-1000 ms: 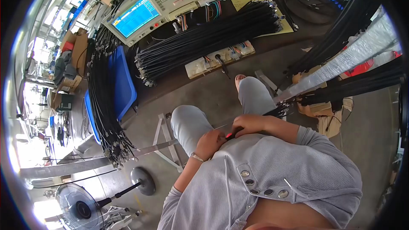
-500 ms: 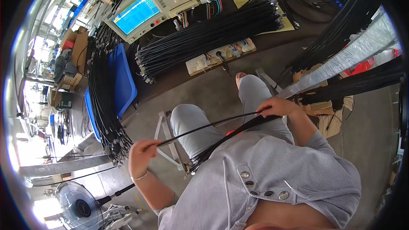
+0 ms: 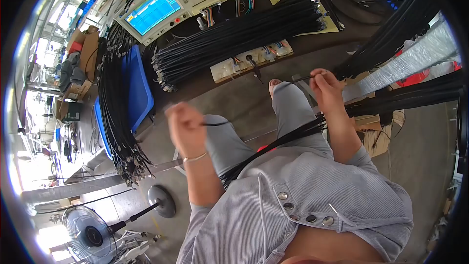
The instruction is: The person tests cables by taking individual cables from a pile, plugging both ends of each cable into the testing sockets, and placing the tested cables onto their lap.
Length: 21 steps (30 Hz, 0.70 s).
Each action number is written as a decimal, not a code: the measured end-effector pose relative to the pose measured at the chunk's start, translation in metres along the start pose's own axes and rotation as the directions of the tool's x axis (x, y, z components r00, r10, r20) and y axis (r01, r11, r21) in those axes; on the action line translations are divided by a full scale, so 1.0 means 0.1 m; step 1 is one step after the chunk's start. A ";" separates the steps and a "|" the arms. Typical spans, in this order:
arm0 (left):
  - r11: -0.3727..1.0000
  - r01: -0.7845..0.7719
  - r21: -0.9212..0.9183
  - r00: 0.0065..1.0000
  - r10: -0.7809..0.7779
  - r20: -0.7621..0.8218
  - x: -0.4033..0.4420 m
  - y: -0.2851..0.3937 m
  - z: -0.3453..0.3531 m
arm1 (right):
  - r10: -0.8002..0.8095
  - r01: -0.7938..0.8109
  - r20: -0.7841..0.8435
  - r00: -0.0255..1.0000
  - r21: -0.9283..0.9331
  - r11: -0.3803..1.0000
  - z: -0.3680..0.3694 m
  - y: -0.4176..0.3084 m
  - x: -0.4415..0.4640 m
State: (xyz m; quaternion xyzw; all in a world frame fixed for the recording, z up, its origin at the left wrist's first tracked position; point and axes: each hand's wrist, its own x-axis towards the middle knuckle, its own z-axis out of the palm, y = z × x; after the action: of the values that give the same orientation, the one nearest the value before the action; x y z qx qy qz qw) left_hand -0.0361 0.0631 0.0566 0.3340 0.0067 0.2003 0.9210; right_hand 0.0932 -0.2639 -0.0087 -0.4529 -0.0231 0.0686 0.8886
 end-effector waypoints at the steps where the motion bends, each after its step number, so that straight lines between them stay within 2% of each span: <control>1: 0.963 0.135 0.232 0.990 -0.125 -0.057 0.08 -0.21 0.01 | -0.086 0.095 0.090 0.992 -0.102 0.990 0.09 -0.02 0.03; 2: 0.809 0.219 0.546 0.976 -0.189 -0.112 0.13 -0.43 0.20 | -0.086 0.095 0.090 0.992 -0.102 0.990 0.20 -0.02 0.05; 3: 0.550 0.283 0.786 0.956 -0.229 -0.184 0.18 -0.62 0.37 | -0.067 0.100 0.131 0.989 -0.264 0.959 0.31 -0.01 0.07; 4: 0.551 0.278 0.787 0.957 -0.229 -0.178 0.24 -0.75 0.41 | -0.047 0.115 0.169 0.984 -0.418 0.901 0.40 0.00 0.09; 5: 0.620 0.346 0.704 0.936 -0.283 -0.211 0.29 -0.86 0.42 | -0.053 0.120 0.168 0.984 -0.419 0.900 0.46 0.02 0.11; 6: 0.677 0.415 0.608 0.909 -0.340 -0.241 0.34 -0.94 0.42 | 0.045 0.045 0.193 0.980 -0.438 0.898 0.50 0.04 0.12; 7: 0.677 0.418 0.606 0.907 -0.345 -0.241 0.39 -0.98 0.41 | 0.146 -0.033 0.215 0.966 -0.459 0.888 0.51 0.07 0.12; 13: 0.733 0.509 0.452 0.860 -0.405 -0.311 0.50 -1.03 0.33 | 0.167 -0.097 0.134 0.977 -0.418 0.903 0.46 0.31 0.24; 15: 0.805 0.408 0.431 0.892 -0.250 -0.377 0.45 -1.10 0.35 | 0.196 -0.149 0.085 0.977 -0.387 0.910 0.45 0.28 0.29; 16: 0.802 0.413 0.431 0.891 -0.259 -0.372 0.45 -1.13 0.36 | 0.232 -0.204 0.038 0.972 -0.354 0.913 0.44 0.27 0.30; 19: 0.801 0.420 0.428 0.865 -0.210 -0.456 0.49 -1.13 0.51 | 0.231 -0.221 -0.005 0.973 -0.321 0.921 0.42 0.24 0.36; 21: 0.775 0.508 0.376 0.800 -0.263 -0.539 0.55 -1.11 0.52 | 0.232 -0.224 -0.012 0.973 -0.311 0.924 0.41 0.24 0.41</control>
State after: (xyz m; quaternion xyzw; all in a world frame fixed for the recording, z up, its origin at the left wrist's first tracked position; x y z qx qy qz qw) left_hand 0.0630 -0.0255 0.0346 0.4960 0.3453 0.0648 0.7941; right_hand 0.1276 -0.2112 -0.0043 -0.5855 0.0079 0.1725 0.7921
